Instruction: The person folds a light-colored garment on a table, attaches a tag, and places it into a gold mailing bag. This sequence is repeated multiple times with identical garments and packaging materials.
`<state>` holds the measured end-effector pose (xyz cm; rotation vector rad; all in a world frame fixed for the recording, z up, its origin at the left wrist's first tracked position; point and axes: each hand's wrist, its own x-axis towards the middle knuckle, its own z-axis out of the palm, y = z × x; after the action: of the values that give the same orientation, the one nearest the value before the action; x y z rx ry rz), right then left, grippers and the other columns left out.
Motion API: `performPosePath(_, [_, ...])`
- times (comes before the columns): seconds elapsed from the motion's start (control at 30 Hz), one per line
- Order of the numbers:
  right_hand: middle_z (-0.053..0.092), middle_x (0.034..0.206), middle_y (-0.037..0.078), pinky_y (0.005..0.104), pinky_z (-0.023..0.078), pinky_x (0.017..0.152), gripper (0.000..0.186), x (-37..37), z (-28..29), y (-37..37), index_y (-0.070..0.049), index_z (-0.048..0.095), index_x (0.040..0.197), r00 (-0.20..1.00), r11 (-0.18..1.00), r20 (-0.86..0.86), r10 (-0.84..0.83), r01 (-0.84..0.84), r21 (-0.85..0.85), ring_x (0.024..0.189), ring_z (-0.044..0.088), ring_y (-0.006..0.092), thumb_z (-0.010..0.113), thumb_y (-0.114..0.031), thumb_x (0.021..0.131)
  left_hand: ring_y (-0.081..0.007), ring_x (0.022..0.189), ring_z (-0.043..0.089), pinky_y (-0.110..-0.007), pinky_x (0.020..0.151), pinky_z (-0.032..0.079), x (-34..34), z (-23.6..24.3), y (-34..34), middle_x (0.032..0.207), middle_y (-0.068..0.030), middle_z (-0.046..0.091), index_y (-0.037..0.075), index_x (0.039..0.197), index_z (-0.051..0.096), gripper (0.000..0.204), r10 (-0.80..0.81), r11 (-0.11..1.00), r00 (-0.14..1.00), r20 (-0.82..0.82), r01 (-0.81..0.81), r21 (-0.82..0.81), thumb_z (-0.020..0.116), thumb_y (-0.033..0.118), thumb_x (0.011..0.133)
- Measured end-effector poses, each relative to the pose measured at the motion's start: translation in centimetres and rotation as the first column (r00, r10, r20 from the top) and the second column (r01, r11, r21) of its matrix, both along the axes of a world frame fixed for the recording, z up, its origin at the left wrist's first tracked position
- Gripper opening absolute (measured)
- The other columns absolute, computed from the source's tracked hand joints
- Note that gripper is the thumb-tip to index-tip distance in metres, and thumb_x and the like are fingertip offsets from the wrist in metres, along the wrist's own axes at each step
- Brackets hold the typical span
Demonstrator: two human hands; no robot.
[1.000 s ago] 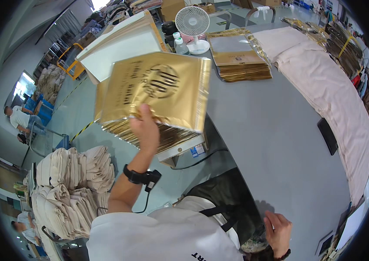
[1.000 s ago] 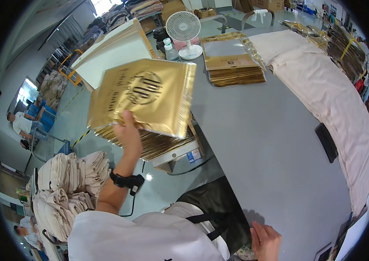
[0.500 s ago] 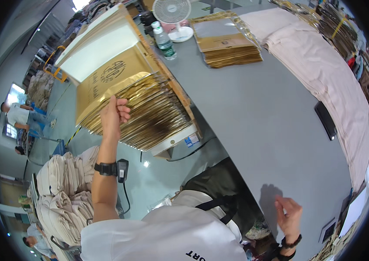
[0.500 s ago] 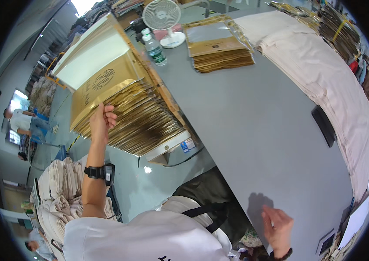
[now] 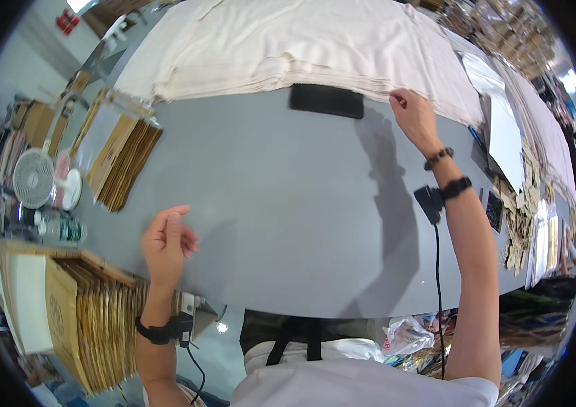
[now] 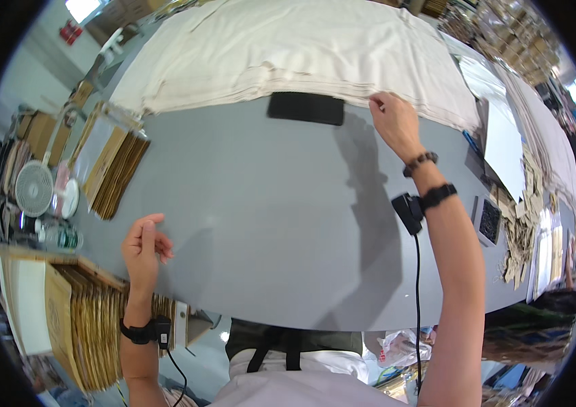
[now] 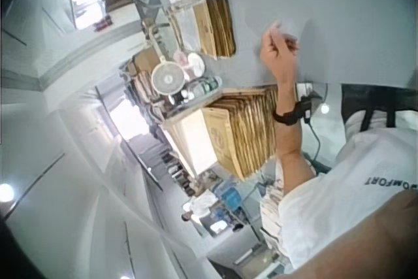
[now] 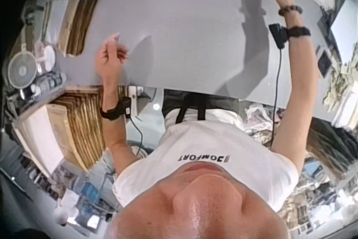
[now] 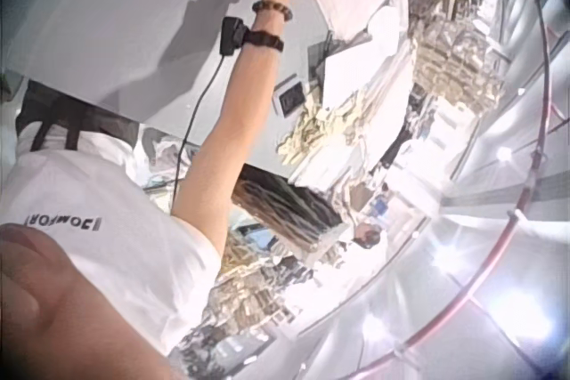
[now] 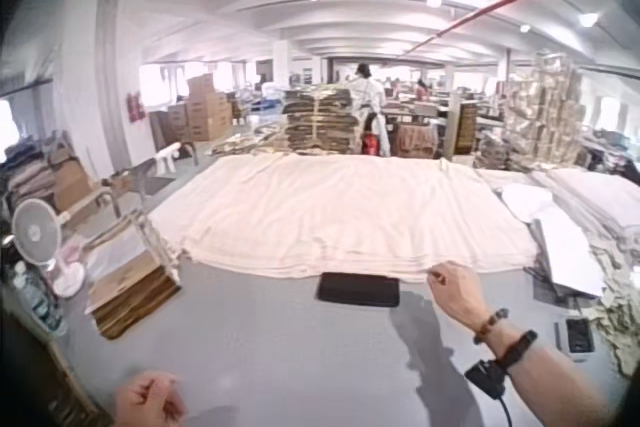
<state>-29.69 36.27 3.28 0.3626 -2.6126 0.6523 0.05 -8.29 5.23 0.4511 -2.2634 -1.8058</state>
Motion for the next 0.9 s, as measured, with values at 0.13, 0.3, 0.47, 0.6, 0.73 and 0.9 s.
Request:
performPosePath(0.13, [0.074,0.117,0.011,0.044,0.056,0.091,0.028,-4.6,-1.8,1.3,-0.011,0.077,0.12,0.99,0.991,0.036,-0.135,0.135,0.015,0.103,0.071,0.0331,0.066,-0.025,0.098,-0.0077,0.059,0.061,-0.021,0.053,0.045,-6.3,0.7,4.0,0.073,-0.0045,0.069,0.0,0.121,0.07,0.031,-0.181,0.983,0.983,0.022,0.182,-0.029,0.054,0.025,0.113])
performPosePath(0.3, [0.073,0.115,0.009,0.0424,0.055,0.093,0.026,-8.1,-2.9,2.1,-0.013,0.08,0.116,0.99,0.991,0.064,-0.129,0.131,-0.031,0.107,0.069,0.0316,0.068,-0.026,0.097,-0.0078,0.062,0.063,-0.022,0.057,0.048,-12.4,1.7,8.3,0.074,-0.0053,0.07,0.001,0.117,0.074,0.03,-0.32,0.946,0.947,0.039,0.322,-0.049,0.056,0.025,0.112])
performPosePath(0.47, [0.074,0.111,0.009,0.0409,0.056,0.088,0.019,-9.3,-3.2,2.3,-0.009,0.084,0.1,0.989,0.986,0.084,-0.119,0.128,-0.104,0.099,0.071,0.0312,0.074,-0.024,0.093,-0.0074,0.063,0.063,-0.023,0.058,0.05,-17.4,2.0,11.7,0.075,-0.0016,0.07,0.003,0.114,0.075,0.028,-0.441,0.888,0.897,0.029,0.441,-0.126,0.058,0.024,0.111])
performPosePath(0.6, [0.074,0.105,0.01,0.0396,0.055,0.081,0.02,-9.3,-2.0,2.9,-0.008,0.083,0.096,0.994,0.972,0.05,-0.101,0.109,-0.209,0.089,0.072,0.0275,0.076,-0.026,0.093,-0.0067,0.064,0.061,-0.023,0.058,0.047,-22.0,0.7,15.1,0.075,-0.0013,0.068,0.005,0.117,0.075,0.028,-0.516,0.842,0.857,0.002,0.508,-0.18,0.058,0.027,0.111])
performPosePath(0.73, [0.077,0.09,0.01,0.0382,0.056,0.075,0.024,-9.3,0.1,2.9,-0.007,0.08,0.104,0.981,0.934,0.049,-0.19,0.196,-0.3,0.076,0.071,0.0251,0.072,-0.03,0.099,-0.0115,0.068,0.064,-0.028,0.064,0.05,-29.0,-2.0,18.6,0.078,-0.0036,0.069,0.005,0.113,0.076,0.028,-0.543,0.782,0.837,-0.064,0.476,-0.403,0.062,0.028,0.108])
performPosePath(0.9, [0.078,0.083,0.012,0.0378,0.057,0.072,0.03,-9.3,1.5,2.1,-0.007,0.069,0.121,0.983,0.885,0.137,-0.126,0.174,-0.433,0.072,0.073,0.0266,0.064,-0.033,0.106,-0.033,0.081,0.069,-0.043,0.076,0.054,-39.3,-4.8,21.4,0.089,-0.0151,0.075,0.006,0.106,0.079,0.024,-0.439,0.757,0.802,-0.404,0.089,-0.647,0.069,0.027,0.1])
